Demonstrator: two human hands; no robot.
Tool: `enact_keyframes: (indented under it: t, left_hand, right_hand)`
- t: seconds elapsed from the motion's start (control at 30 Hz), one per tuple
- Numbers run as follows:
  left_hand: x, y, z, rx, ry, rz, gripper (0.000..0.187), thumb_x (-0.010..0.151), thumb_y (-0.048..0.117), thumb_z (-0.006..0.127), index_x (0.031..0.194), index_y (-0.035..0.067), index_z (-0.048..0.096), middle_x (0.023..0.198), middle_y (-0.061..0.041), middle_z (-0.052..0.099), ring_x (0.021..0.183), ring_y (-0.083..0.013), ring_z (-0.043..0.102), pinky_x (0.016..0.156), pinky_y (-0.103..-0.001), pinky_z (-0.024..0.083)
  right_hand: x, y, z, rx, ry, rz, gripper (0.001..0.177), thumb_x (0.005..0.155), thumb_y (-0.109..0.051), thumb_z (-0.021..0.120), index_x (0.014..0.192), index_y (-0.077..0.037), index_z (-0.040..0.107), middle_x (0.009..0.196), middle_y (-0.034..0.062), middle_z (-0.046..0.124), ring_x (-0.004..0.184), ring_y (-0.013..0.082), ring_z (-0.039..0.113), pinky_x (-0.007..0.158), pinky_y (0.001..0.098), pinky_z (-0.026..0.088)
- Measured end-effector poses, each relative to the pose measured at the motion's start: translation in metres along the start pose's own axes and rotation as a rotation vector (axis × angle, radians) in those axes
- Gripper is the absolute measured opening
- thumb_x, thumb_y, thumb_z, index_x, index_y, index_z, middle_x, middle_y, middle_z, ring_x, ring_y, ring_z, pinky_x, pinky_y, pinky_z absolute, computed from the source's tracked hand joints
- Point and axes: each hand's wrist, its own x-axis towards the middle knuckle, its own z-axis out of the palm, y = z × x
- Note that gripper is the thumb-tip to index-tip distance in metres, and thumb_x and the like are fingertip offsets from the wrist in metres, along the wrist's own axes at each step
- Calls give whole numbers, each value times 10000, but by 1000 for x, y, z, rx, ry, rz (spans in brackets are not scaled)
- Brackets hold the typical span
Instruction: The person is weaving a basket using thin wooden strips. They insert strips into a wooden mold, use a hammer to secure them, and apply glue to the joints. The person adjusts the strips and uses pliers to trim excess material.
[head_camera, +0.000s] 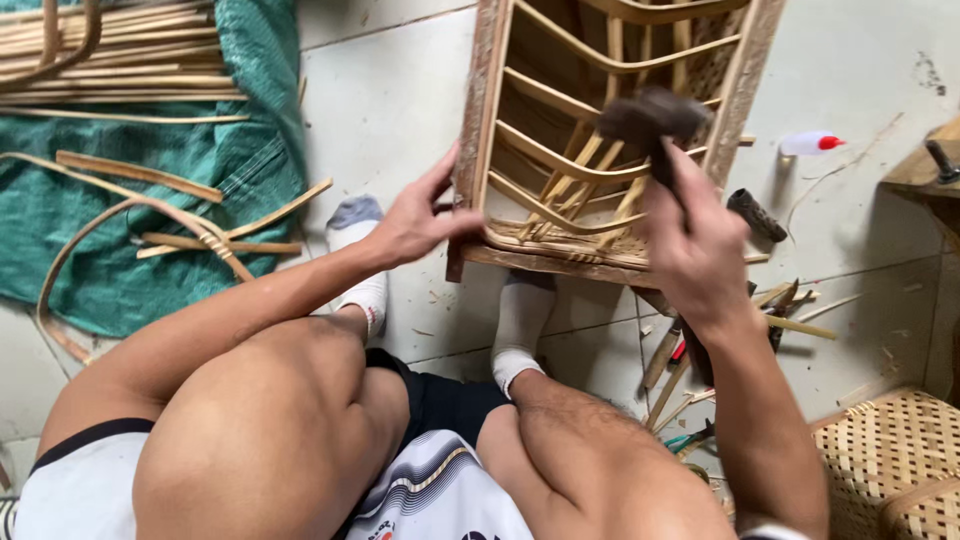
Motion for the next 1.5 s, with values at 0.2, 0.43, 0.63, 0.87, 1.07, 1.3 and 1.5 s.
enact_keyframes:
  t: [0.2,0.43,0.63,0.87,1.07,1.3,1.5]
  left_hand:
    - [-15,15,5,40,-188,-173,1291,786,360,853,1633,95,-84,1643,-248,311,1514,-362,339,1200,-419,357]
    - [-13,-5,3,140,-127,-131,1260,802,387,871,1614,-1,-11,1615,-271,336,1460,-360,423,1186,-402,365]
    - [-7,-1,8,12,31,-213,1064,842,419,811,1589,-67,229,1514,-249,529,1366,-304,567,1120,-355,461]
    - [-1,17,6,150,116,-240,956,825,418,819,1508,-99,395,1449,-271,587,1355,-296,597,1129,-356,459]
    - [-14,14,11,417,-29,36,1343,695,440,924,1553,-105,46,1559,-404,285,1442,-481,372,1183,-434,322]
    - [-15,24,22,398,-105,-179,1300,694,104,759,1542,-6,-221,1563,-409,226,1381,-507,423,1142,-420,412]
    - [-8,40,9,463,-105,-361,1275,706,94,728,1571,96,-209,1402,-378,481,1114,-493,641,1000,-445,530]
  right_hand:
    - [65,-25,59,-229,-197,-437,434,1113,-170,596,1503,-10,492,892,203,726,687,270,706,597,393,584]
    - [97,-24,68,-366,-473,-276,447,1097,-201,546,1508,-33,491,713,180,695,491,260,641,442,355,498]
    - [179,-21,44,-224,-201,-359,329,1141,-169,489,1395,24,569,961,234,705,543,216,638,393,291,486]
    - [236,4,54,-309,-147,-454,302,1189,-210,500,1298,-9,697,1001,146,743,776,252,721,744,432,624]
    - [248,35,-5,-445,-115,-69,418,1229,-225,469,946,5,674,639,116,587,516,217,594,466,420,472]
    - [230,64,-63,-83,23,-148,401,1267,-208,479,964,-32,675,732,33,632,571,92,614,468,258,499]
    - [223,65,-25,-142,-4,-192,317,1174,-248,468,1384,-93,648,733,-13,655,558,87,626,455,226,526]
